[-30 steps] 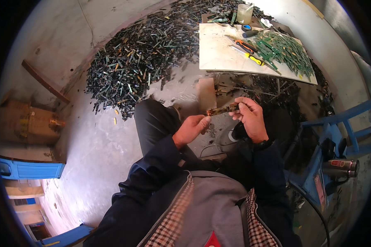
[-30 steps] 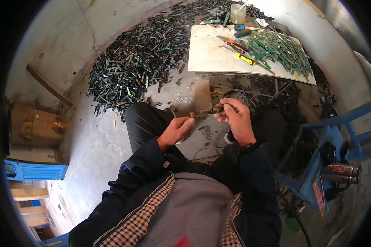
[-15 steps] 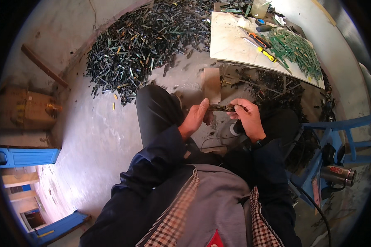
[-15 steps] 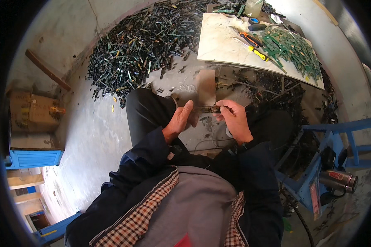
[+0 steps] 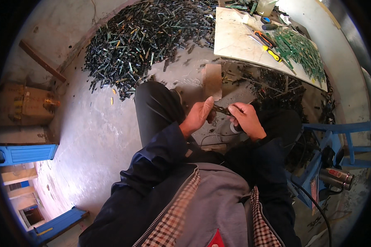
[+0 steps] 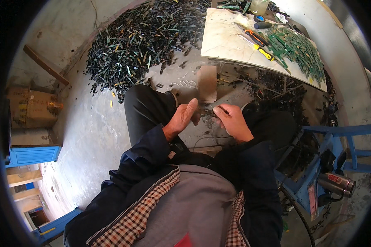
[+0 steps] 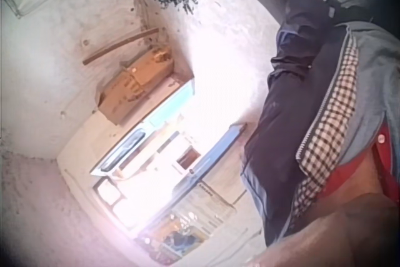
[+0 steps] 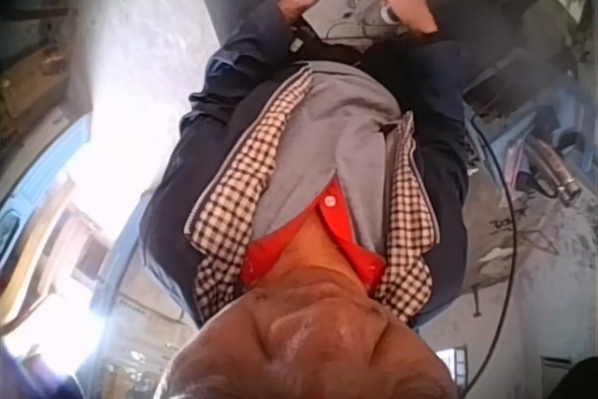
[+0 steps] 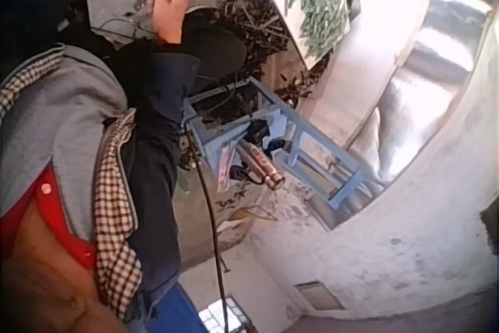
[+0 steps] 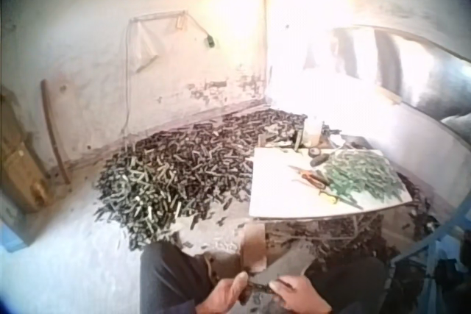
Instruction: The person sits on the floor and uses pliers and a screwdriver to strip components and break apart green circuit boards. They repeatedly pick up boards, remove parts, and discard the fragments into a large pile on the floor.
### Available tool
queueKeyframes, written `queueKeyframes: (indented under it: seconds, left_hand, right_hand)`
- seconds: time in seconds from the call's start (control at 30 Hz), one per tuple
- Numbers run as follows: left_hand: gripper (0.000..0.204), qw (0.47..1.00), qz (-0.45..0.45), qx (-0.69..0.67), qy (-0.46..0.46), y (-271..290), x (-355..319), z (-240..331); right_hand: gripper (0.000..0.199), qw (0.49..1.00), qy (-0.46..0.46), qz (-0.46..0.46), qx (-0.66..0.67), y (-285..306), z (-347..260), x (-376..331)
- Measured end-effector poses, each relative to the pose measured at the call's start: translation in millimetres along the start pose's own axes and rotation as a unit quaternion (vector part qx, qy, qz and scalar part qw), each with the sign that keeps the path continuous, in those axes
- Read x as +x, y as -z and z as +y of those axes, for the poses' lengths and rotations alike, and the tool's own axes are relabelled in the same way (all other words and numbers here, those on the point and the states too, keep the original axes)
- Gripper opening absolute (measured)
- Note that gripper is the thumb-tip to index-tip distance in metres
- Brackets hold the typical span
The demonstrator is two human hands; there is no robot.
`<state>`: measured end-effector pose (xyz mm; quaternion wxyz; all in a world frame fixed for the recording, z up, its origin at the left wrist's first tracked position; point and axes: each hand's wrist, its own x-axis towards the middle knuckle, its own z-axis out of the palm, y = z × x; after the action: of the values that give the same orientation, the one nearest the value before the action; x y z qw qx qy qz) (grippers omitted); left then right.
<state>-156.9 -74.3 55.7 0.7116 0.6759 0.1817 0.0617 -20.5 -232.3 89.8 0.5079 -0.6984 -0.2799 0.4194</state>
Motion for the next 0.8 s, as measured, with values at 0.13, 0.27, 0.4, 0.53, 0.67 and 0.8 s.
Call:
queueKeyframes:
  seconds: [0.13,0.27,0.4,0.53,0.67,0.8]
  left_hand:
    - [0.075,1.000,0.002,0.013,0.001,0,2,3]
    - [0.075,1.000,0.000,0.002,0.003,4,2,3]
    - [0.070,0.999,0.017,-0.032,0.005,6,1,2]
    - [0.073,0.999,0.024,-0.038,0.020,9,-1,13]
    - [0.072,0.998,0.019,-0.059,0.016,10,-2,16]
    - [0.071,0.997,-0.046,-0.055,0.024,10,-5,26]
  right_hand:
    - [0.022,1.000,0.027,0.004,0.011,3,5,2]
    - [0.022,0.996,0.014,0.003,0.084,3,4,0]
    - [0.023,0.988,-0.008,0.006,0.153,8,-3,-3]
    - [0.023,0.986,0.000,0.071,0.152,19,11,2]
    - [0.023,0.974,0.058,0.167,0.140,20,19,8]
    - [0.031,0.972,0.128,0.196,0.023,21,15,8]
